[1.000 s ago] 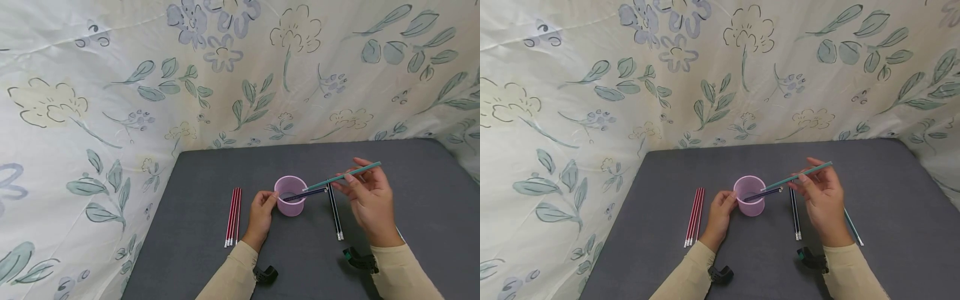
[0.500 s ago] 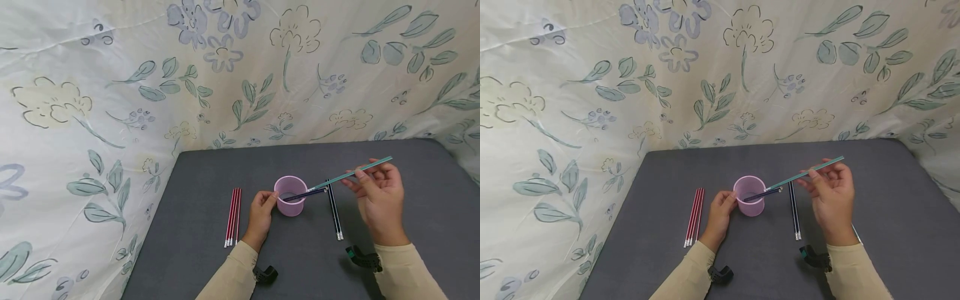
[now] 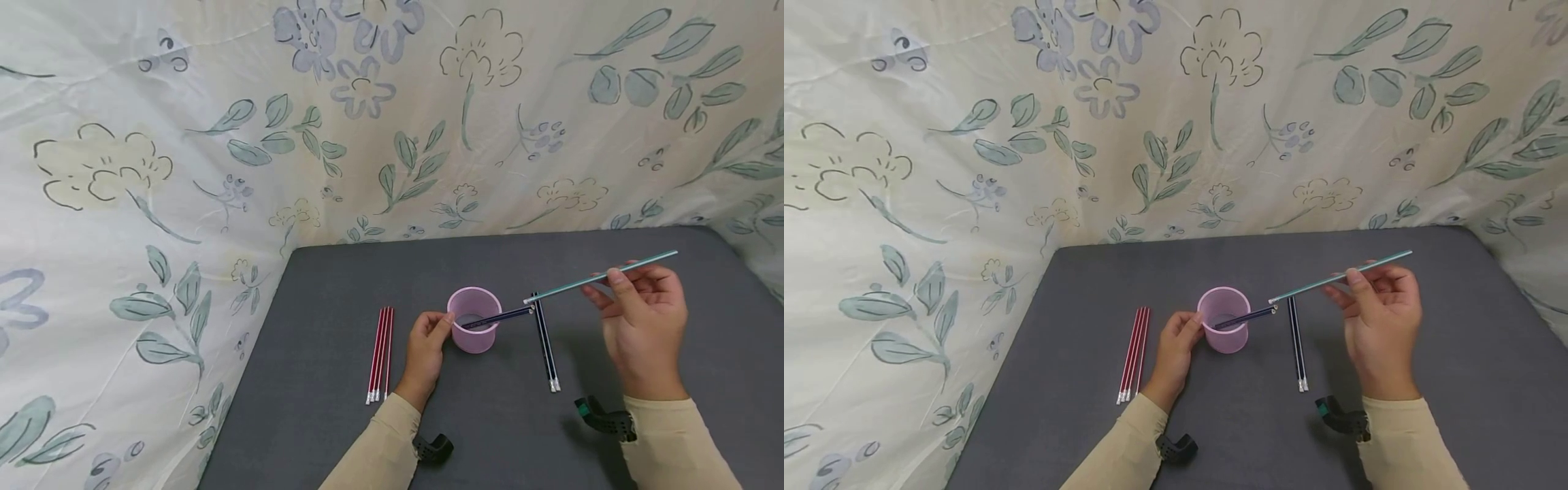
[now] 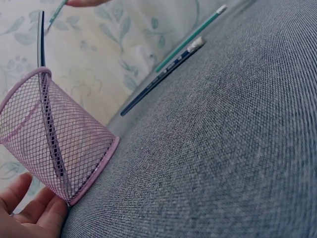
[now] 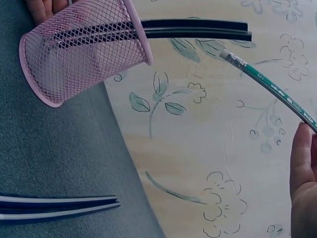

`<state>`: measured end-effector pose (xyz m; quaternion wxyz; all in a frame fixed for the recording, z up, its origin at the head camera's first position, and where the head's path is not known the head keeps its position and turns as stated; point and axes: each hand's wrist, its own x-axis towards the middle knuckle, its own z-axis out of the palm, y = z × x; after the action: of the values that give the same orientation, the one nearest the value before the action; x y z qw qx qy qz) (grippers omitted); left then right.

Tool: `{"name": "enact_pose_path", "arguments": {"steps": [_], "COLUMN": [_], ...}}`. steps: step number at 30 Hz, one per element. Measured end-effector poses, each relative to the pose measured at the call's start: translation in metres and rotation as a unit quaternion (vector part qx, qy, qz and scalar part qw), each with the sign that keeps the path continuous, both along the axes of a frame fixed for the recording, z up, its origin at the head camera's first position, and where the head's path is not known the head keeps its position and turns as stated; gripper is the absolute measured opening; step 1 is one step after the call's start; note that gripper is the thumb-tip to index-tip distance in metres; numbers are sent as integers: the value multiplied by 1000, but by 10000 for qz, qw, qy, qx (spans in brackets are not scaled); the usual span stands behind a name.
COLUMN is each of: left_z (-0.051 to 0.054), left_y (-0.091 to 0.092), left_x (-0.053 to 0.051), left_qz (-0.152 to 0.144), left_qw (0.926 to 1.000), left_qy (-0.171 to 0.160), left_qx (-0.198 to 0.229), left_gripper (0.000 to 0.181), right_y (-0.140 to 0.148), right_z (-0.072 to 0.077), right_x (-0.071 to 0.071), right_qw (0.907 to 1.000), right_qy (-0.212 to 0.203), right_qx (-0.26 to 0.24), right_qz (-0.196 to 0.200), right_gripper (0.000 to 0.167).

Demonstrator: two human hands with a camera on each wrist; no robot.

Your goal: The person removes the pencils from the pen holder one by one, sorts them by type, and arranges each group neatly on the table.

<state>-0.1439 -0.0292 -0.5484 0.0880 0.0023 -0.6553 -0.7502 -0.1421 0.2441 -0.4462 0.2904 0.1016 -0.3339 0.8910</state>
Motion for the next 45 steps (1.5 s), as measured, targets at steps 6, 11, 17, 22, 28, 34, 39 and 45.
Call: {"name": "enact_pose_path", "arguments": {"steps": [6,11,17,22,28,34,39,45], "left_z": [-1,-2,-3,-3,-2,-2,0,-1], "left_y": [-1,-1,-2,-2,-2,-1,-2,-3], "left_x": [1,1,0,-1,0,-1,0,0], "left_qz": [7,-11,-59,-32,-29,-56,-73,-45], "left_qw": [10000,10000,10000,10000,10000,10000,10000,9999], "left_qy": [2,35,-3,11,16,-67,-32,-59], "left_qx": [-26,-21,-8,41,37,28,-20,-85], "left_gripper": [22,22,22,22,22,21,21,21], "right_y": [4,9,15,20,26,34,44,59], "right_z": [0,0,0,-2,-4,-8,-13,-20], "right_x": [0,3,4,6,8,9,8,6], "right_qw": [9999,9995,9988,9966,9961,9942,9858,9575], "right_qy": [-57,-234,-428,-691,-775,-949,-1403,-2267], "right_qx": [37,161,188,384,349,484,921,1773], "right_qz": [-76,-148,-145,-243,-243,-142,-61,-173], "right_gripper": [26,26,23,24,23,22,26,30]}}
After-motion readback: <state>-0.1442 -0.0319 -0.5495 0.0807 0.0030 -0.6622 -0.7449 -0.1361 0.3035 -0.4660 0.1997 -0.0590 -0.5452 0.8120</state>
